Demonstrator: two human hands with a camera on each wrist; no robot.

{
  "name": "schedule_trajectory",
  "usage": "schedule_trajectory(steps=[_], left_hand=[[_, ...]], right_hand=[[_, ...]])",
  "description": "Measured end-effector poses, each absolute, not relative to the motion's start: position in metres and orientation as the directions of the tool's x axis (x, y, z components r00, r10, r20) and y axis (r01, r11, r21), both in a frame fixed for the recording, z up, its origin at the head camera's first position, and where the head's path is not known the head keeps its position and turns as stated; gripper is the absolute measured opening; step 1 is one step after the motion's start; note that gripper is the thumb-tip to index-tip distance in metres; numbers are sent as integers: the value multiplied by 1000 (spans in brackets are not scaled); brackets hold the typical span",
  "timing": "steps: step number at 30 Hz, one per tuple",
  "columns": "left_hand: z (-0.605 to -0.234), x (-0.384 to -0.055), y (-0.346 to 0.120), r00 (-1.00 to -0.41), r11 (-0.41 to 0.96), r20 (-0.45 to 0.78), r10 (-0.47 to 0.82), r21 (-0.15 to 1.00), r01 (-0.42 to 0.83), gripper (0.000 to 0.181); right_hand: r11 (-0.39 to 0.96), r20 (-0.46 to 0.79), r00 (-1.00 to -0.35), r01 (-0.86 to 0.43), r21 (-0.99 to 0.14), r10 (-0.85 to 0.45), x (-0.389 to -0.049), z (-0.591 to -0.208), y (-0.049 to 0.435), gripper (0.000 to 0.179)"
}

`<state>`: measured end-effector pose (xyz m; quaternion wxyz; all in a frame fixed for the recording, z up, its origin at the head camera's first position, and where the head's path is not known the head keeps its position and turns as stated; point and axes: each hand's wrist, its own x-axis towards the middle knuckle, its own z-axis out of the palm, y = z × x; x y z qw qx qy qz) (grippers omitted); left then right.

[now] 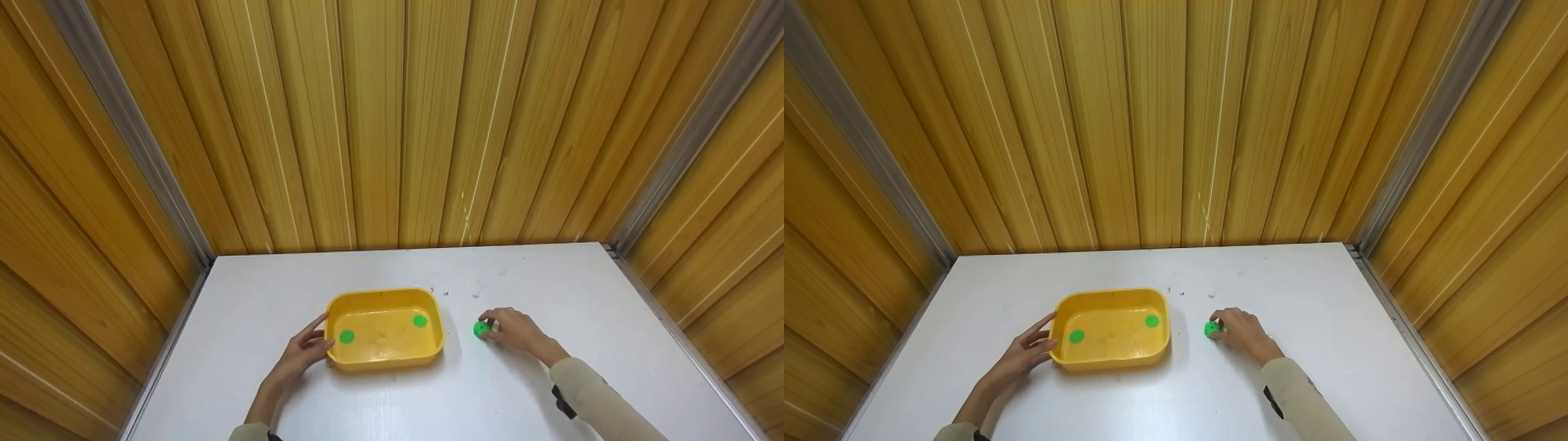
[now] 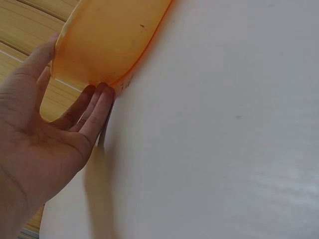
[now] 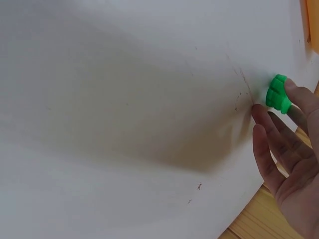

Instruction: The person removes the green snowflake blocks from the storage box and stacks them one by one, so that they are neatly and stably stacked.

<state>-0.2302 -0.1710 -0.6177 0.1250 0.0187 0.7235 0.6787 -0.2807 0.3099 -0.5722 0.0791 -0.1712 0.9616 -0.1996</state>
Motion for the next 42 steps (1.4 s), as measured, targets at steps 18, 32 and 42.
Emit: schedule_trajectory(steps=[18,32,42], left_hand=[[-615,-229,-170,-970,93,-159,184,985,-144,68],[-616,-230,-171,-967,90,-149,205,987,-133,67],[-619,-231,-170,-970,102,-160,184,985,-143,68]], right_hand=[[877,-78,-941,-274,-395,-329,-281,-576,310,28],[879,-82,-941,-272,-392,-329,-280,-576,308,31],[880,-57,-933,-313,-357,-355,-278,-575,311,30]])
